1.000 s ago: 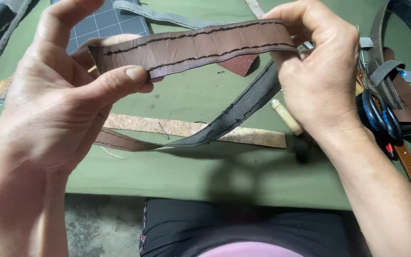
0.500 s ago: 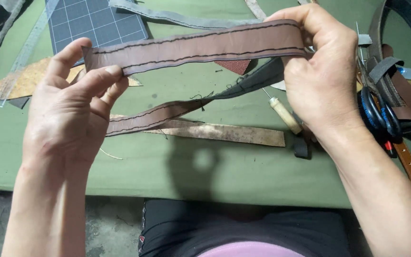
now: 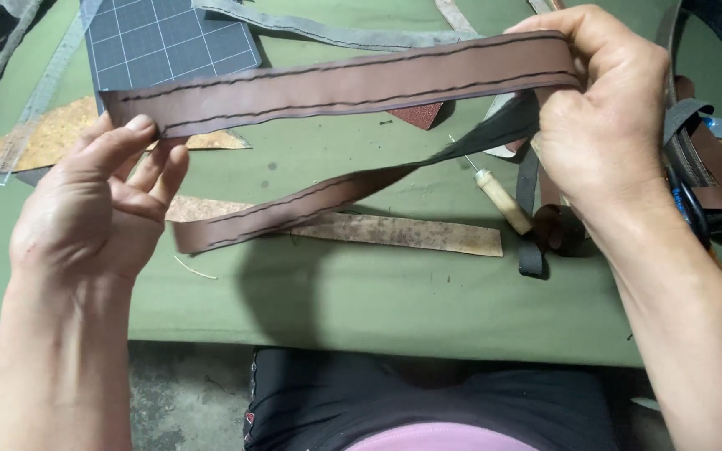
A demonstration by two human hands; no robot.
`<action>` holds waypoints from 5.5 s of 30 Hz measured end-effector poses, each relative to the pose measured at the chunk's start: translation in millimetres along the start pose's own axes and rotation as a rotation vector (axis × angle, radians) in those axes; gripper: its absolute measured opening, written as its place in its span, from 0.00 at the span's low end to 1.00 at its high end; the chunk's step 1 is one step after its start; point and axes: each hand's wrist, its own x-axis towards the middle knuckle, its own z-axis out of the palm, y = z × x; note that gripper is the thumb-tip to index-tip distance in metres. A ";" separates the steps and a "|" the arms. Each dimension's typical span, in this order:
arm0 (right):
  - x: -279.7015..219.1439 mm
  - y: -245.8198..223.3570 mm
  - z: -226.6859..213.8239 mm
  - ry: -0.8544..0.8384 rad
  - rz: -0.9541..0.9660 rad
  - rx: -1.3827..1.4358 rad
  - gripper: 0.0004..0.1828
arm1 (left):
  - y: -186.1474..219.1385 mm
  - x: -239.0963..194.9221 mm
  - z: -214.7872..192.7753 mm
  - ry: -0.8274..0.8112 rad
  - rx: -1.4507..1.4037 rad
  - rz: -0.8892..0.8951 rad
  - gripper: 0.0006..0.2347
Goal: Trimming loose threads from a stitched leather strap using scissors and sanding the edges with a sanding block for a smooth finish.
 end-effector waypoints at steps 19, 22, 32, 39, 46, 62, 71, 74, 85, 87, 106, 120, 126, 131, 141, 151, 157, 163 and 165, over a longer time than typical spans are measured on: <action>-10.5 -73.4 34.6 -0.149 0.033 -0.127 0.07 | -47.2 -66.5 87.7 -0.787 0.501 0.124 0.10; -15.5 -70.5 42.8 -0.240 -0.024 -0.076 0.28 | -23.5 -72.3 81.6 -0.615 0.782 -0.028 0.07; -37.2 -18.4 34.9 -0.254 0.278 -0.337 0.30 | -29.2 -19.6 44.5 -0.512 1.022 -0.012 0.06; -64.5 58.0 38.2 -0.443 0.345 -0.531 0.20 | -136.0 55.9 23.9 -0.524 1.170 0.116 0.08; -62.8 93.2 49.8 -0.494 0.474 -0.531 0.20 | -131.4 79.9 28.1 -0.506 1.217 0.066 0.08; -51.2 68.1 45.3 -0.274 0.423 -0.497 0.27 | 33.6 108.3 -20.0 -0.498 1.182 -0.207 0.13; -62.7 68.7 68.1 -0.377 0.197 -0.651 0.28 | 42.9 92.9 5.1 -0.321 1.845 0.281 0.23; -58.7 60.0 72.5 -0.362 0.168 -0.607 0.27 | -15.9 48.1 39.9 -0.516 1.648 0.352 0.25; -54.3 25.1 73.7 -0.202 0.047 -0.434 0.05 | -132.3 -10.8 76.9 -0.826 0.918 0.228 0.21; -55.8 25.0 76.3 -0.200 0.061 -0.422 0.08 | -137.2 -3.1 75.8 -0.827 0.928 0.221 0.18; -80.0 32.7 61.5 -0.367 0.359 -0.586 0.18 | -108.1 -14.6 67.6 -0.534 1.428 0.112 0.06; -76.4 14.6 66.5 -0.297 0.380 -0.470 0.23 | -88.3 -47.8 102.4 -0.857 1.517 0.317 0.18; -76.0 5.4 65.5 -0.258 0.379 -0.413 0.25 | -92.4 -37.4 98.7 -0.811 1.357 0.270 0.10; -78.9 5.3 57.1 -0.297 0.423 -0.426 0.26 | -105.2 -29.0 99.0 -0.751 1.418 0.227 0.09; -81.5 11.0 45.8 -0.333 0.542 -0.380 0.22 | -111.2 -42.3 113.0 -0.694 1.445 0.167 0.11; -74.8 -6.1 41.1 -0.447 0.605 -0.389 0.21 | -116.5 -31.6 105.2 -0.659 1.402 0.157 0.10; -59.6 -33.1 26.8 -0.602 0.825 -0.086 0.32 | -110.9 -31.9 105.5 -0.607 1.225 0.189 0.08; -74.6 24.7 56.4 -0.182 0.813 0.296 0.18 | -113.6 -29.1 96.4 -0.638 1.109 0.225 0.07; -76.7 34.4 55.7 -0.090 0.817 0.321 0.11 | -113.0 -37.2 96.9 -0.656 1.015 0.151 0.08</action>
